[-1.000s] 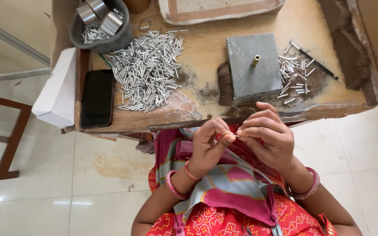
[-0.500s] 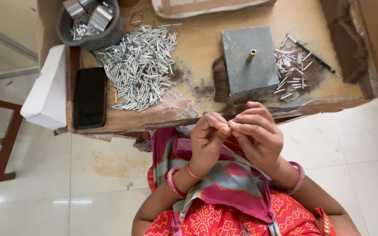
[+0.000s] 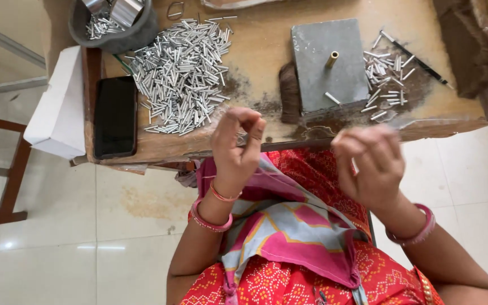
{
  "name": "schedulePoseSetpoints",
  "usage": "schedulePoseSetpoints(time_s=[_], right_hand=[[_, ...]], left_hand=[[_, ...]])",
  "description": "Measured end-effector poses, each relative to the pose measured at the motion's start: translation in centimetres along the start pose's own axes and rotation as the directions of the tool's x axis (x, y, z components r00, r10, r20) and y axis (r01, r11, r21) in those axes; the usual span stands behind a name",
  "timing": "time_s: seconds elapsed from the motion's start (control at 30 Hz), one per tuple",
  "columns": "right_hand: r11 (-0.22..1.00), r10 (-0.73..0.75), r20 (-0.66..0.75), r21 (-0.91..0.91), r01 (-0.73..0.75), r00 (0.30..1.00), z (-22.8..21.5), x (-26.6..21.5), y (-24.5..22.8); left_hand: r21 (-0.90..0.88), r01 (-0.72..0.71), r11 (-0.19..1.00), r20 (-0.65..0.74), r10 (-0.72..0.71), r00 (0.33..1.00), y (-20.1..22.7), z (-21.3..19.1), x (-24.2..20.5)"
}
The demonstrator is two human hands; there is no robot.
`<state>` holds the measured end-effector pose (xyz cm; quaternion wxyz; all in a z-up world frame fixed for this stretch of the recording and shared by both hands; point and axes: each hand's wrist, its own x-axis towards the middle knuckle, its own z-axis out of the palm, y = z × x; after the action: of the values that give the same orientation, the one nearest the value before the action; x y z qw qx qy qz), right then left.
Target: The person sits at a workbench and assembles small metal components by hand. They pick up small silver metal tubes from a pile, fit them onto a brass fitting held against a stone block, press the parts together, and set the finished assembly down among completed pieces.
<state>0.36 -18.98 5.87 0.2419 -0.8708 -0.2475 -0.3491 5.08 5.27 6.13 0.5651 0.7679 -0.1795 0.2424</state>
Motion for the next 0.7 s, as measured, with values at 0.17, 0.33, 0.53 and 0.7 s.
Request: schedulePoseSetpoints(time_s=[0.17, 0.33, 0.53, 0.7], right_hand=[[0.9, -0.073, 0.625, 0.377, -0.22, 0.777, 6.0, -4.9, -1.8], [0.809, 0.063, 0.82, 0.291, -0.51, 0.568, 11.7, -12.0, 2.5], [0.535, 0.763, 0.332, 0.157, -0.83, 0.555, 11.0, -24.8, 18.6], [0.163, 0.969, 0.232, -0.351, -0.922, 0.083, 6.7, -27.6, 21.1]], left_hand=[[0.166, -0.032, 0.986, -0.153, 0.058, 0.987, -2.5, -1.0, 1.4], [0.212, -0.106, 0.972, -0.158, 0.141, 0.977, -2.4, -1.0, 1.2], [0.146, -0.094, 0.985, -0.141, 0.115, 0.983, -2.4, -0.8, 1.1], [0.202, -0.088, 0.975, -0.163, 0.122, 0.979, -2.3, -0.6, 1.0]])
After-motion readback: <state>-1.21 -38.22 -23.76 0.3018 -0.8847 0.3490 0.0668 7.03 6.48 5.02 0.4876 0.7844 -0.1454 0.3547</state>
